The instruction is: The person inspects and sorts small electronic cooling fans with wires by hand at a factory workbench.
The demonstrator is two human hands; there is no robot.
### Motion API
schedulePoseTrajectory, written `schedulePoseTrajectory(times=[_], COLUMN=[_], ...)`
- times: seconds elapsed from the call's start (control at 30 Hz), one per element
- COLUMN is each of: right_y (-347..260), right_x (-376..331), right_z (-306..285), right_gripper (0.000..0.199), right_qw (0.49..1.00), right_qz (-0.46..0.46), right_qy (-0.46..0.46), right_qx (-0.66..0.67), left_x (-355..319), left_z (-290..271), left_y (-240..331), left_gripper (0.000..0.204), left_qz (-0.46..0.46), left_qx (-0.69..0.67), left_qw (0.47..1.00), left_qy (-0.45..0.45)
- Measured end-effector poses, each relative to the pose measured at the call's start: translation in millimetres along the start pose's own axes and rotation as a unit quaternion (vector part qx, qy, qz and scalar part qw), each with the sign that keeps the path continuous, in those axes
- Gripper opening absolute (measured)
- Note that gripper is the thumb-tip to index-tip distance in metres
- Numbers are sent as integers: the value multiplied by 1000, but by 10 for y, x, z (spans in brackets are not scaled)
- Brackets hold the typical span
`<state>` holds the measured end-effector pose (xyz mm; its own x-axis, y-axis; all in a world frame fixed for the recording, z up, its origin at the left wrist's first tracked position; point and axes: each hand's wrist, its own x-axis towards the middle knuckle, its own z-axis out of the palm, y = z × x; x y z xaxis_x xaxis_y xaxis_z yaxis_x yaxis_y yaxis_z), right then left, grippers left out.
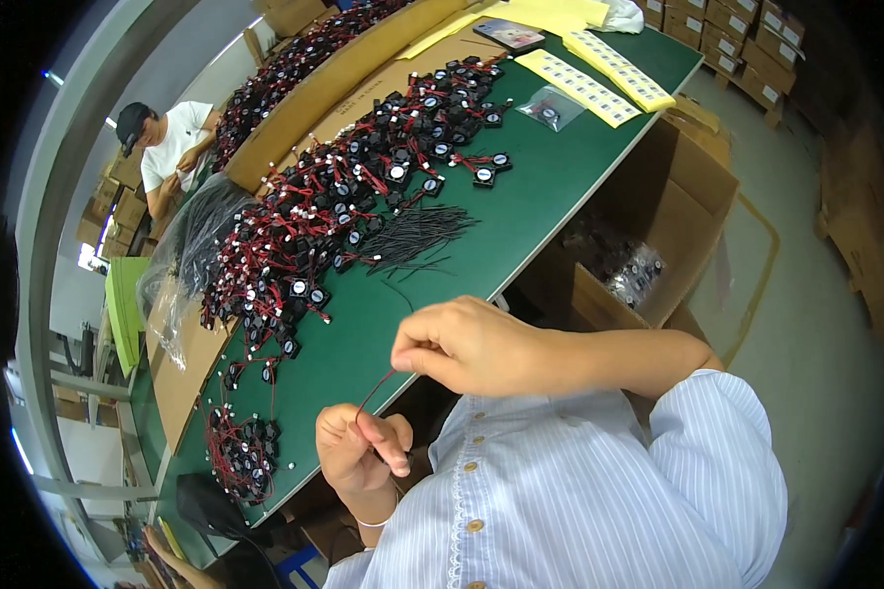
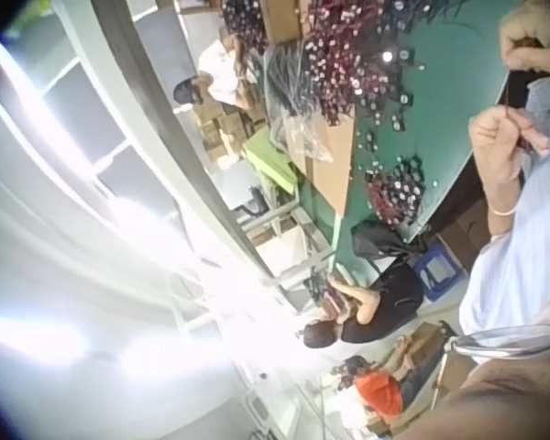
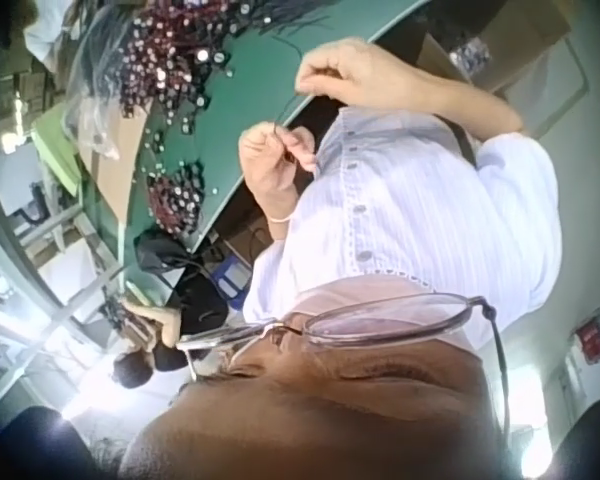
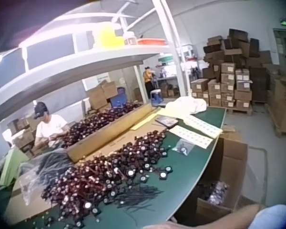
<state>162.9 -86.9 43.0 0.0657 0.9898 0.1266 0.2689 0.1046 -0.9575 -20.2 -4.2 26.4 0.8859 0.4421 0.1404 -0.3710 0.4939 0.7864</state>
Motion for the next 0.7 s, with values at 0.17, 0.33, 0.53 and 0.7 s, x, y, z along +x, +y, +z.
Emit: schedulePoseTrajectory(times=[0.17,0.33,0.53,0.7], right_y=[97,181,-1,-144], right_x=[11,-135,-155,-19], right_z=[104,280,151,-99], right_gripper=[13,8,8,14], right_qw=[989,949,915,922], right_qz=[-83,-197,-230,-258], right_qy=[99,67,56,-67], right_qx=[-75,-239,-326,-280], left_x=[65,119,153,158], left_z=[-31,-48,53,0], left_y=[-86,-96,-91,-68], left_gripper=[29,23,17,18], left_qz=[114,147,102,68], left_qx=[123,141,392,420], left_qw=[986,971,906,902], left_qy=[-20,121,126,76])
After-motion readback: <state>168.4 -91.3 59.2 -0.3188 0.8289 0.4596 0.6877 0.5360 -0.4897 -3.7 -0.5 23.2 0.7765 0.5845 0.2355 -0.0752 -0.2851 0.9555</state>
